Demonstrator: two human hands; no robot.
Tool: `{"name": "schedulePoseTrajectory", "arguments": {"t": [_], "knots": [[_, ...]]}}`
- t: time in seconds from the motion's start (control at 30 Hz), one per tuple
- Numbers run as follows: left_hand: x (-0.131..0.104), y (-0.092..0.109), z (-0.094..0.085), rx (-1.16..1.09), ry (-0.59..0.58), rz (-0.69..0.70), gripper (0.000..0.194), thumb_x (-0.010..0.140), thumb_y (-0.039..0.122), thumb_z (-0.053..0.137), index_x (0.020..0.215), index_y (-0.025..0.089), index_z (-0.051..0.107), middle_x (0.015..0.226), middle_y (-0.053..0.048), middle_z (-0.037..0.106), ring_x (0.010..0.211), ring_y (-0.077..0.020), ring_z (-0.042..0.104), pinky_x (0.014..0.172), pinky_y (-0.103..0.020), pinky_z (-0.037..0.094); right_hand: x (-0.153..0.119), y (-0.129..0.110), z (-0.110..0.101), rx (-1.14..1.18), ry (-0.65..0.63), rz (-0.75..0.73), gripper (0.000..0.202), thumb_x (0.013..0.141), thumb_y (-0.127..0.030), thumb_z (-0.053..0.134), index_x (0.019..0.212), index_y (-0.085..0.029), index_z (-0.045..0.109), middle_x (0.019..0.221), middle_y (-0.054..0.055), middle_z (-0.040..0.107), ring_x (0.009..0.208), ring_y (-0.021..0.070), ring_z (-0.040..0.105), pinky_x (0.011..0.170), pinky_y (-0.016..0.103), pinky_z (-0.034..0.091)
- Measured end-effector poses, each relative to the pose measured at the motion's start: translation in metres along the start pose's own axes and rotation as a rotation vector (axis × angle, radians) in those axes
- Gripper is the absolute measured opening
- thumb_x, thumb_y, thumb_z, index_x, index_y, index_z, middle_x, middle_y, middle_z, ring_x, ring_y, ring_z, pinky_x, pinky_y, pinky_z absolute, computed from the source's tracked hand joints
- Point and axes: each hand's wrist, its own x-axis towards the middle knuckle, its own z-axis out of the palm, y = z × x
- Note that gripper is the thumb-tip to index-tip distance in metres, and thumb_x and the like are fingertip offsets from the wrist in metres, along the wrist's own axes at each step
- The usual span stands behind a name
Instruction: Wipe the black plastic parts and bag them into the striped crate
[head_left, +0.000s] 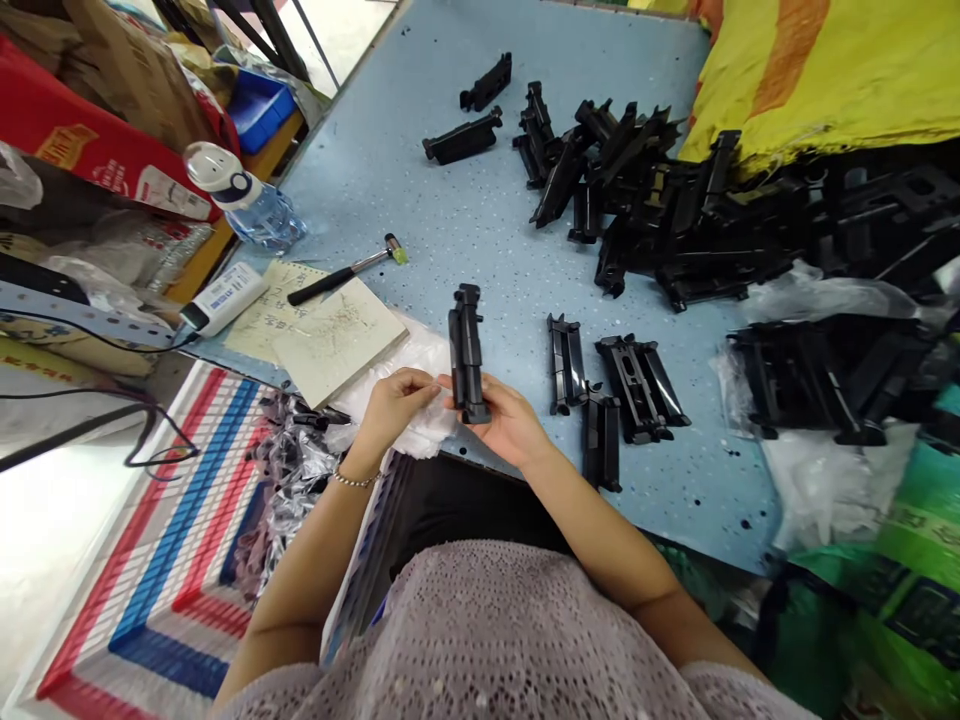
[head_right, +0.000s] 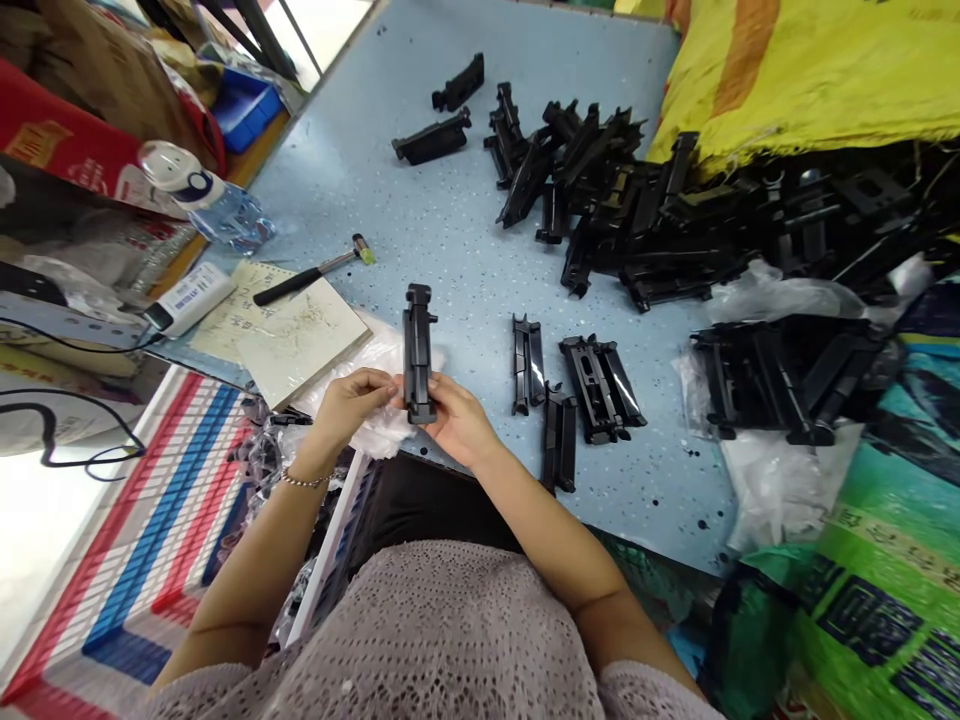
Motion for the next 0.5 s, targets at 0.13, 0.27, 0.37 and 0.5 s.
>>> {"name": "schedulePoseTrajectory", "arguments": {"t": [0.13,0.27,0.37,0.5], "knots": [[-0.009,0.005,-0.009,0.138,0.102,0.15,0.013,0.08,0.029,0.073,0.086,0.018,0.067,0.085,-0.004,0.071,0.078,-0.0163,0.065,0.073,-0.029,0.053,0.002,0.011,-0.002,-0.008,0.096,-0.084,0.021,0.085,-0.031,0.071,0.099,-0.02,0.062,0.098,0.004,0.076,0.079,0.0155,0.074,0.069,0.025,0.058],[-0.009,0.009,-0.017,0.573,-0.014,0.41,0.029,0.094,0.016,0.045,0.102,0.017,0.073,0.111,-0.011,0.074,0.11,-0.0228,0.067,0.101,-0.041,0.053,-0.025,0.015,-0.017,-0.046,-0.129,-0.039,0.025,0.092,-0.043,0.063,0.101,-0.019,0.063,0.087,0.006,0.076,0.067,0.0159,0.071,0.055,0.024,0.053],[-0.002,0.007,-0.021,0.662,-0.045,0.418,0.041,0.091,0.012,0.047,0.127,0.015,0.066,0.13,-0.013,0.068,0.122,-0.0251,0.064,0.105,-0.043,0.053,-0.04,0.025,-0.03,-0.077,-0.253,0.187,0.029,0.093,-0.043,0.058,0.091,-0.014,0.064,0.071,0.008,0.072,0.051,0.0138,0.062,0.044,0.022,0.041],[-0.004,0.007,-0.027,0.766,0.014,0.5,0.053,0.09,0.01,0.05,0.143,0.017,0.055,0.141,-0.016,0.06,0.125,-0.0257,0.063,0.106,-0.042,0.054,-0.039,0.039,-0.042,0.021,-0.18,0.267,0.022,0.086,-0.033,0.061,0.079,-0.013,0.062,0.056,0.001,0.06,0.042,0.0055,0.04,0.041,0.018,0.026]]}}
